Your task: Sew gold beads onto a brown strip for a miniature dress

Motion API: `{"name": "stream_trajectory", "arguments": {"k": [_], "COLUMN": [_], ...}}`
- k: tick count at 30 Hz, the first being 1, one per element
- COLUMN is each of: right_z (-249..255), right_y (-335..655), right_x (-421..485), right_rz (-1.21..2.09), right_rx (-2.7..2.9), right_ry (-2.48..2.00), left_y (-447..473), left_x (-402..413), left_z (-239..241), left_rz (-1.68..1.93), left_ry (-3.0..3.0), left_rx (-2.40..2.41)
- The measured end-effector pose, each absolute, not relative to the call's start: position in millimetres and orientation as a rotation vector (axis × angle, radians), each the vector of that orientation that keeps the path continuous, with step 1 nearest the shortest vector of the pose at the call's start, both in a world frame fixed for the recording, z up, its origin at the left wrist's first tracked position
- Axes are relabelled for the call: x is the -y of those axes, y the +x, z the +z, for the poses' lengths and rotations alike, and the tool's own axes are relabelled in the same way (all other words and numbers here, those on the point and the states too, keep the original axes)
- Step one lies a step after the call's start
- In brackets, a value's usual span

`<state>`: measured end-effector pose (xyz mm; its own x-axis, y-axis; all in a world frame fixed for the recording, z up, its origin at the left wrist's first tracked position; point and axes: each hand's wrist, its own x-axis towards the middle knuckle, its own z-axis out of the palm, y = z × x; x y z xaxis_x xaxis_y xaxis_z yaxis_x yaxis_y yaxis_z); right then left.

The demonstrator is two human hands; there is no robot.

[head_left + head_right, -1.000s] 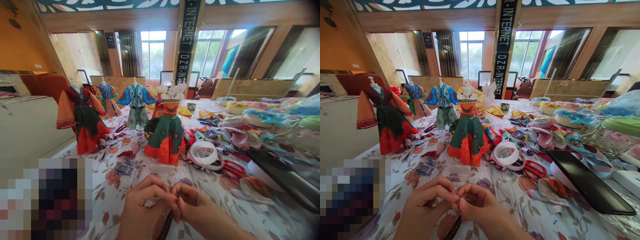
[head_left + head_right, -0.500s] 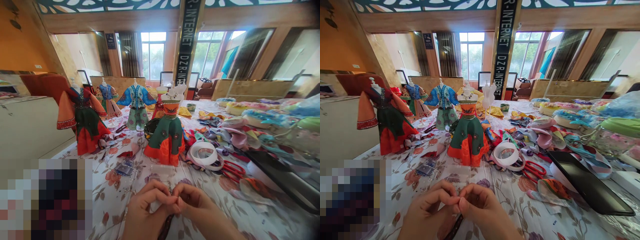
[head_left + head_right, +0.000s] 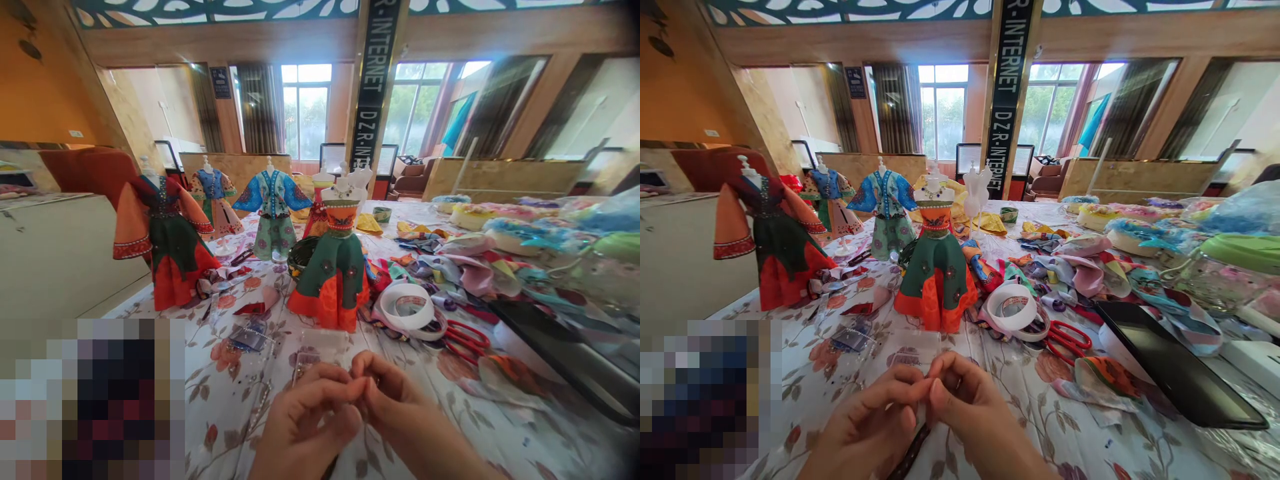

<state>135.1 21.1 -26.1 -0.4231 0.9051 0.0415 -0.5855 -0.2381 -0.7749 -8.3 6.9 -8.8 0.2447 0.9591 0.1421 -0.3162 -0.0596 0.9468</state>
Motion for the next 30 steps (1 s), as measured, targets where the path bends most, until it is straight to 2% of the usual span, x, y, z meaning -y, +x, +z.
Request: {"name": "stream_trajectory", "arguments": {"k": [5,10,16,30], "right_z": [-27.8,-27.2,-34.6,-37.8], "right_y": [135.7,137.3,136.3,133.0], "right_x": [-21.7,-21.8,-21.7,-18.0], "right_rz": [2.091,2.204,2.219,2.239], "right_rx": [0.729,0.705,0.707,0.731], "right_ry": [-0.354,-0.323,-0.3,-0.307], "left_y": [-9.3,-12.6,-15.3,-17.6], "left_x": [-10.8,-12.7,-12.0,-13.2], "left_z": [-6.5,-1.7,2.7,2.8], "left_rz": [1.171,1.34,1.507,1.599], "left_ry": [1.253,1.561,1.873,2.054], "left_rx": [-0.783,-0.937,-1.011,-0.931]}}
